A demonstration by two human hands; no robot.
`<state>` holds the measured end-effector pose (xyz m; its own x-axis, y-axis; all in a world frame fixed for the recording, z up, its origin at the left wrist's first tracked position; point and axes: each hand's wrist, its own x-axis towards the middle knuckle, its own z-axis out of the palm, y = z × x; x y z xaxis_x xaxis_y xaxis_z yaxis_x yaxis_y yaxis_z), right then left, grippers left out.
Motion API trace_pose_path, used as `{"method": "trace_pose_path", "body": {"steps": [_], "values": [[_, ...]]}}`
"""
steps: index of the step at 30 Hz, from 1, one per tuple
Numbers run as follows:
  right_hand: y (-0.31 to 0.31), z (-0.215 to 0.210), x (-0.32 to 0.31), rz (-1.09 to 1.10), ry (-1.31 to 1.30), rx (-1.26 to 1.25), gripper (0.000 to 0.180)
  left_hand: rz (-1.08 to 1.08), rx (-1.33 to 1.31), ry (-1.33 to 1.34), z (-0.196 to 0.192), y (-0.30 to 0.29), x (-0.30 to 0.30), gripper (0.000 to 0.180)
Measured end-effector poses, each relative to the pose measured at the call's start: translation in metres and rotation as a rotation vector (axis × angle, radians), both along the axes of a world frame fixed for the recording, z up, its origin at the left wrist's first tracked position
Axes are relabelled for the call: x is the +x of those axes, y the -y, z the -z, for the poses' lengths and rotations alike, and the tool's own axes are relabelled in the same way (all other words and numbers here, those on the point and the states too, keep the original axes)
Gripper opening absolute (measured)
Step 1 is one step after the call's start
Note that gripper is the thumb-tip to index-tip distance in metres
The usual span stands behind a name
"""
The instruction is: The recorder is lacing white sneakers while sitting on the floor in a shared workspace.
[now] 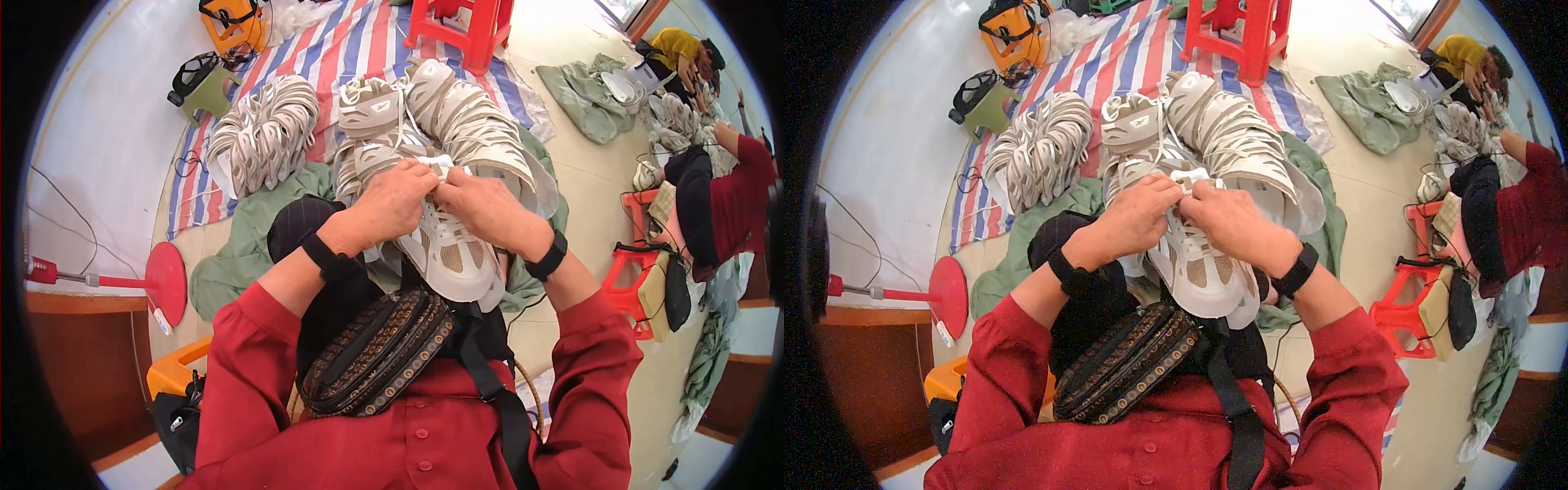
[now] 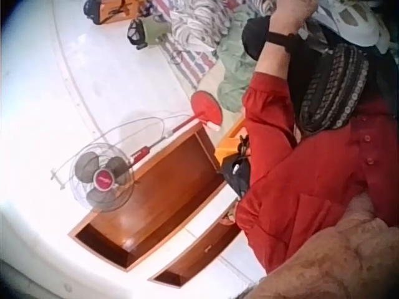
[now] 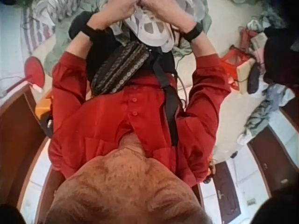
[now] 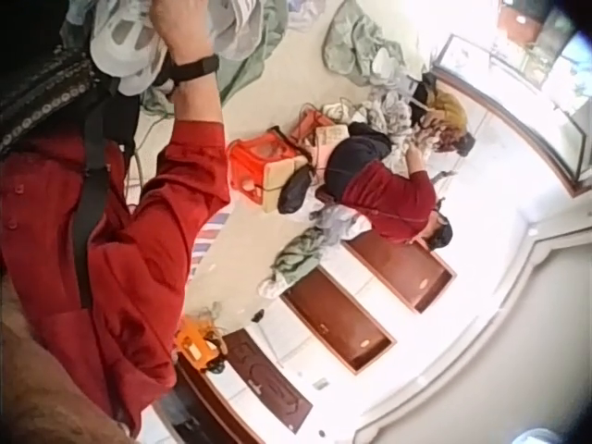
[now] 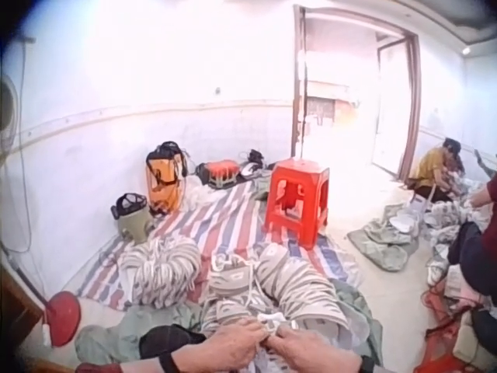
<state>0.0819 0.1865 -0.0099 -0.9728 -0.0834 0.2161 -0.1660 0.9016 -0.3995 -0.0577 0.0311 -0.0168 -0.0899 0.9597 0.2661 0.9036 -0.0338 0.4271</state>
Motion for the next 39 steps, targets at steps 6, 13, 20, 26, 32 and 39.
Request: {"method": "trace_pose_path", "body": {"steps": [6,13,20,26,32,39], "values": [[0.01,0.0,-0.008,-0.129,-0.006,0.161,0.022,-0.007,-0.033,0.036,0.001,-0.001,-0.006,0.034],[0.045,-0.025,0.004,-0.162,-0.174,-0.011,0.022,0.055,0.031,0.153,0.007,0.006,-0.009,0.035],[-0.001,-0.009,0.021,0.037,-0.113,-0.128,0.025,-0.001,-0.072,0.114,0.006,0.001,-0.009,0.036],[0.001,-0.001,0.01,-0.022,-0.016,0.002,0.022,-0.009,-0.063,0.104,0.007,0.001,-0.007,0.034],[0.014,0.001,0.0,-0.077,-0.084,0.088,0.017,-0.049,-0.098,0.109,0.005,-0.002,-0.004,0.032],[0.024,-0.004,0.019,-0.012,-0.171,0.2,0.031,-0.029,0.054,0.217,0.006,0.002,-0.005,0.033]]}}
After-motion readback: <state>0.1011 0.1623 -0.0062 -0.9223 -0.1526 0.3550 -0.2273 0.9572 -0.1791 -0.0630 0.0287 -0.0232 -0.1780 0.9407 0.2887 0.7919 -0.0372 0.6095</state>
